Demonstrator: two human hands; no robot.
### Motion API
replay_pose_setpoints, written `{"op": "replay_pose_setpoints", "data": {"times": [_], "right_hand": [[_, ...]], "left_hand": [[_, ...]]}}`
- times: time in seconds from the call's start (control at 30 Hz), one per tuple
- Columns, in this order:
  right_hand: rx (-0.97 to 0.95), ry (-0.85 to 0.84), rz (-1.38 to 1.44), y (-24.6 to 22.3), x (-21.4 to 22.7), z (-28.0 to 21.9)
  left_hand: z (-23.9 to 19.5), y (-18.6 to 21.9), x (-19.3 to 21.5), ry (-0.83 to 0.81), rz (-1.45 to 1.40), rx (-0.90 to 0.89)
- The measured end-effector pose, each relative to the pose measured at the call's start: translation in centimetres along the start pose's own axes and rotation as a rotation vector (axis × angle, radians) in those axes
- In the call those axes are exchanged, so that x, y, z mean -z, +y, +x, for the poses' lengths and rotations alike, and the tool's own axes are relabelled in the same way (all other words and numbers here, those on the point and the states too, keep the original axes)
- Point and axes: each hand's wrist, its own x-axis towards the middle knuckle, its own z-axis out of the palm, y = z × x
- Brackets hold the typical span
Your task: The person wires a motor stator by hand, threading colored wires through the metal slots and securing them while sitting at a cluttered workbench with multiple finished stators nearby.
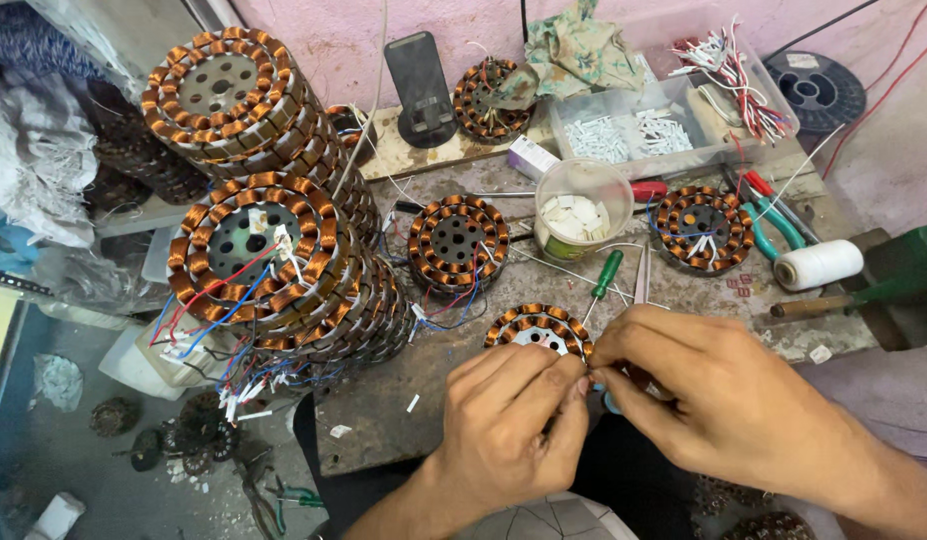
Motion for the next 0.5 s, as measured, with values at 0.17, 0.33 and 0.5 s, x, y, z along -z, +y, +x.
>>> {"op": "replay_pose_setpoints", "data": {"times": [0.17,0.33,0.5], "right_hand": [[0.195,-0.013,-0.029,-0.5,0.7,0.3],[0.205,0.047,0.091,-1.0,1.4,0.7],[0.262,0.084,0.008,-0.9,1.2,0.7]], "left_hand": [[0.3,0.2,0.2,-0.025,-0.184,0.205],[-0.1,0.0,0.2,-0.002,-0.361,0.303],[-0.4,-0.5,0.2,-0.084,-0.41,0.341]]}}
